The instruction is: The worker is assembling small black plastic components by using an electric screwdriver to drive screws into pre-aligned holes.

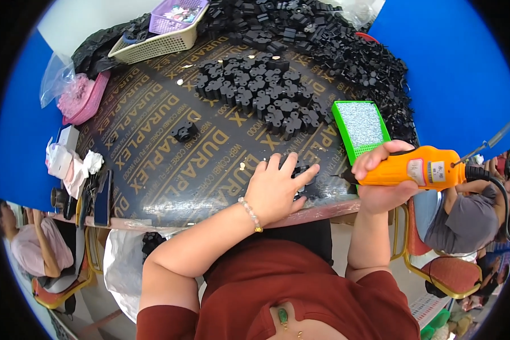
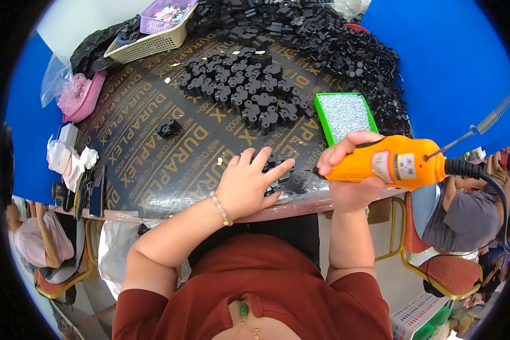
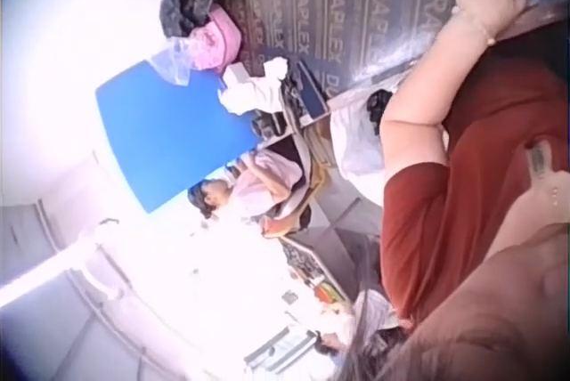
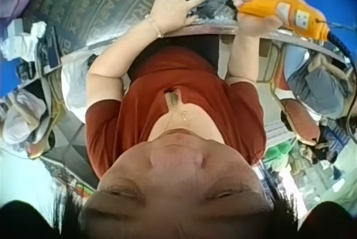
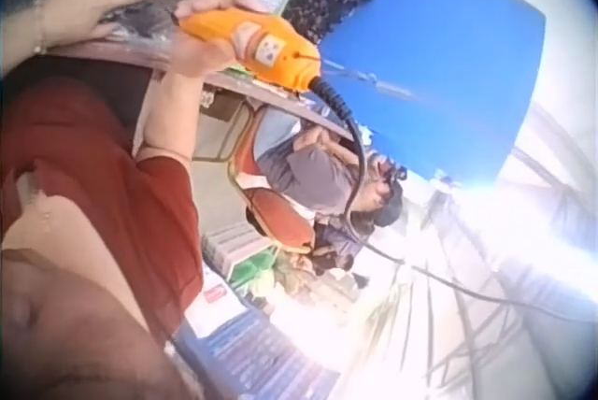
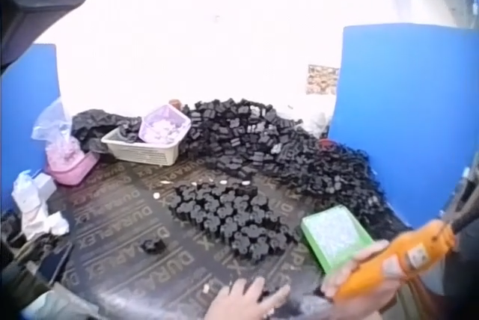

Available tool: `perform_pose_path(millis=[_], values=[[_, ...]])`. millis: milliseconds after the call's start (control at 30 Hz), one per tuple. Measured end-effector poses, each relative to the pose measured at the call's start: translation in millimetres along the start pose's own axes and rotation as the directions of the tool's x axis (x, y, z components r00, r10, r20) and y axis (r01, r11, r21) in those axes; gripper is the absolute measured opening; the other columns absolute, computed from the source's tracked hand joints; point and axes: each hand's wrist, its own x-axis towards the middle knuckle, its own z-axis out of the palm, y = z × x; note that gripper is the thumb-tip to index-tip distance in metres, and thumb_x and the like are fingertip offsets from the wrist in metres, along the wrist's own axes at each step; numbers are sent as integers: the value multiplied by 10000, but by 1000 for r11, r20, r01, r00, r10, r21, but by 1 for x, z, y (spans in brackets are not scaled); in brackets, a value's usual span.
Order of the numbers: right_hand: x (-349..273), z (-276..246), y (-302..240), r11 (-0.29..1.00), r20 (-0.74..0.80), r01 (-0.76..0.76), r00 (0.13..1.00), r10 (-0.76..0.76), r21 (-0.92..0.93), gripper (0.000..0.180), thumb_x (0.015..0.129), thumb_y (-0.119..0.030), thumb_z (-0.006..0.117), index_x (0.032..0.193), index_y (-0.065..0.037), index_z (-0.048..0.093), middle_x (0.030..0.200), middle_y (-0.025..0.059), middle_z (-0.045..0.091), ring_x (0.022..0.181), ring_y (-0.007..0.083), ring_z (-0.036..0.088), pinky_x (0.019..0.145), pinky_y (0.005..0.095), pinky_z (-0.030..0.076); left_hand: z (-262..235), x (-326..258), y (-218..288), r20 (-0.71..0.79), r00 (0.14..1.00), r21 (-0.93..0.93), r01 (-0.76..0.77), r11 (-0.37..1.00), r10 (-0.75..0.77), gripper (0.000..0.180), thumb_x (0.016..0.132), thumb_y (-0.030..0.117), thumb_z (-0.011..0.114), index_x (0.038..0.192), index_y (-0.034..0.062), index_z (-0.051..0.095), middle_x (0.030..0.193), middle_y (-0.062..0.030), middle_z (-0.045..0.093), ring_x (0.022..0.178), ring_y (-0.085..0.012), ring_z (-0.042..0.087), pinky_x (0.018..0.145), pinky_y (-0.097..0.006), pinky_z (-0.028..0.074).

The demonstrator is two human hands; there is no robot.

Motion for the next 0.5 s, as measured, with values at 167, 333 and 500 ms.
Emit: perform_pose_path(millis=[167,333,500], values=[[1,-9,4,1000,-7,14,1000,-14,2,829,782,-763,610,1157,-35,479,757,77,573,557,181,567,529,308,491,-7,-4,-21,-40,999,-78,27,997,-30,626,719,316,738,1310,209,561,1293,-140,522,1141,-338,520,924,-447,473],[3,1,11,1000,-2,-2,1000,2,0,816,786,-759,610,1148,-38,485,760,77,573,553,177,563,517,307,486,-26,-33,-62,-200,969,-59,138,989,-147,579,661,272,756,1220,179,636,1223,-165,558,1093,-355,557,937,-439,488],[8,-4,18,1000,-25,-13,1000,13,7,827,771,-761,626,1151,-40,490,756,72,569,553,175,560,508,303,476,-76,-105,-97,-285,886,-90,356,930,-366,603,635,238,763,1220,156,644,1232,-179,566,1114,-387,569,956,-453,485]])
